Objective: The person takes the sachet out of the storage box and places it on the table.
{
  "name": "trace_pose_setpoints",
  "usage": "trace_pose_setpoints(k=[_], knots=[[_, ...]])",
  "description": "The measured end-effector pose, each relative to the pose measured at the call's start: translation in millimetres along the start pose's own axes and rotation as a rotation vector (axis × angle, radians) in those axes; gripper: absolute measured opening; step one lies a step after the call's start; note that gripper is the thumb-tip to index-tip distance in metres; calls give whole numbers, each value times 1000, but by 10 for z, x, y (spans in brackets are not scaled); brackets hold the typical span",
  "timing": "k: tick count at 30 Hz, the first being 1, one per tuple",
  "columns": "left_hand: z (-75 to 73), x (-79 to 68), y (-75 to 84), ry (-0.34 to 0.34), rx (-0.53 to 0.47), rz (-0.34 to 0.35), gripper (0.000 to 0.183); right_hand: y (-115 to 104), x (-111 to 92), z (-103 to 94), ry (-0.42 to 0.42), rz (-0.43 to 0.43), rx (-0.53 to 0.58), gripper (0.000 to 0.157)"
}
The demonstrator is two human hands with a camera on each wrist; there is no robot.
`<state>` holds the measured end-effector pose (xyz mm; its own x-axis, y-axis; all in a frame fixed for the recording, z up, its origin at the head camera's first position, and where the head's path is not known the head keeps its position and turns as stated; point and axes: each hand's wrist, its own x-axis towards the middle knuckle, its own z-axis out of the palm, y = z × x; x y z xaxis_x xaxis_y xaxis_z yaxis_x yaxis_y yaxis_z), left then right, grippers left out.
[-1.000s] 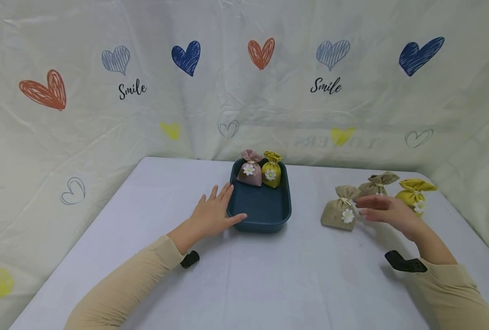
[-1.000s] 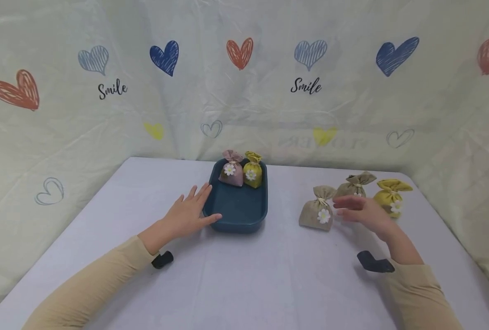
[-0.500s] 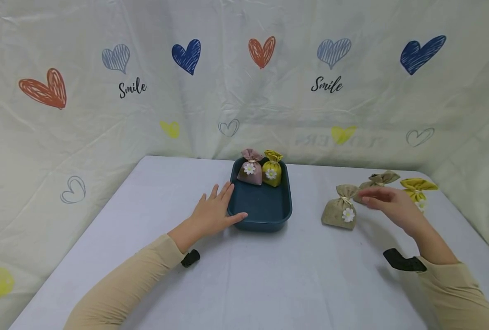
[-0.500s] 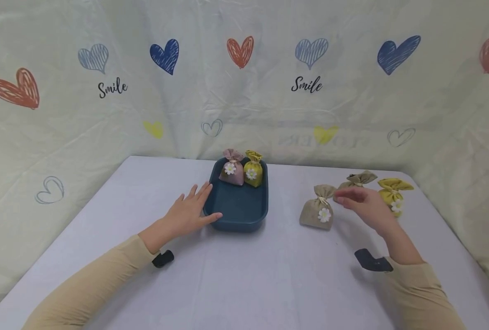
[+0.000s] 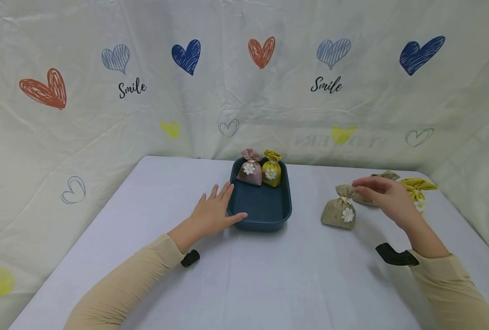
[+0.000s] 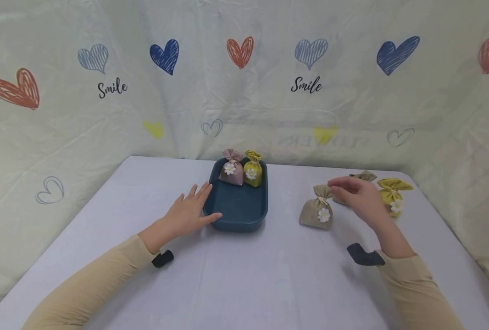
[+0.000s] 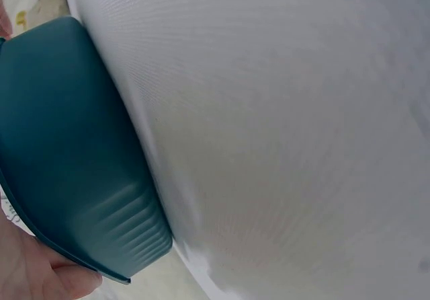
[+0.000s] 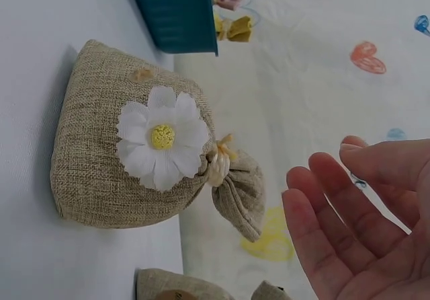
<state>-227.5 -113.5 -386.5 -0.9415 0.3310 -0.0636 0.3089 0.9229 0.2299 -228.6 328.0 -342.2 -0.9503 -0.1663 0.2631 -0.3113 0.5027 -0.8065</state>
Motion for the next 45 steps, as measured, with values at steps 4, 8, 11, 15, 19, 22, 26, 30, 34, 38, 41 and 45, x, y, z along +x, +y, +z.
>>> trace_pose_setpoints(k=[4, 8, 11, 15, 19, 22, 26, 30, 34, 38, 41, 45], knots=[[-1, 0, 0, 1, -1, -1, 101, -32, 71, 37, -24, -10, -16, 31], [3, 6, -2, 1, 2, -2, 101, -61, 153, 77, -41, -17, -47, 33], [11, 5, -4, -3, 2, -3, 101, -80, 223, 102, -54, -17, -45, 33], [27, -2, -4, -8, 0, -9, 101, -96, 322, 131, -61, -26, -63, 31], [35, -2, -1, -7, -4, -14, 101, -114, 410, 163, -60, -55, -76, 29], [32, -1, 1, -1, -7, -13, 101, -115, 469, 200, -66, -93, -15, 27], [26, -1, 1, -1, -3, -11, 101, -124, 521, 260, -80, -121, 81, 28], [27, 3, 0, -2, 0, -9, 101, -151, 559, 317, -83, -104, 82, 28], [35, 9, -6, 3, -4, -5, 101, -186, 607, 356, -83, -92, 60, 29], [38, 14, -12, 4, -4, -3, 101, -198, 655, 388, -80, -86, 63, 29], [22, 12, -4, 4, 1, -2, 101, -192, 687, 423, -74, -81, 58, 29], [10, 9, 2, 4, 10, -4, 101, -215, 726, 494, -71, -58, 39, 31]])
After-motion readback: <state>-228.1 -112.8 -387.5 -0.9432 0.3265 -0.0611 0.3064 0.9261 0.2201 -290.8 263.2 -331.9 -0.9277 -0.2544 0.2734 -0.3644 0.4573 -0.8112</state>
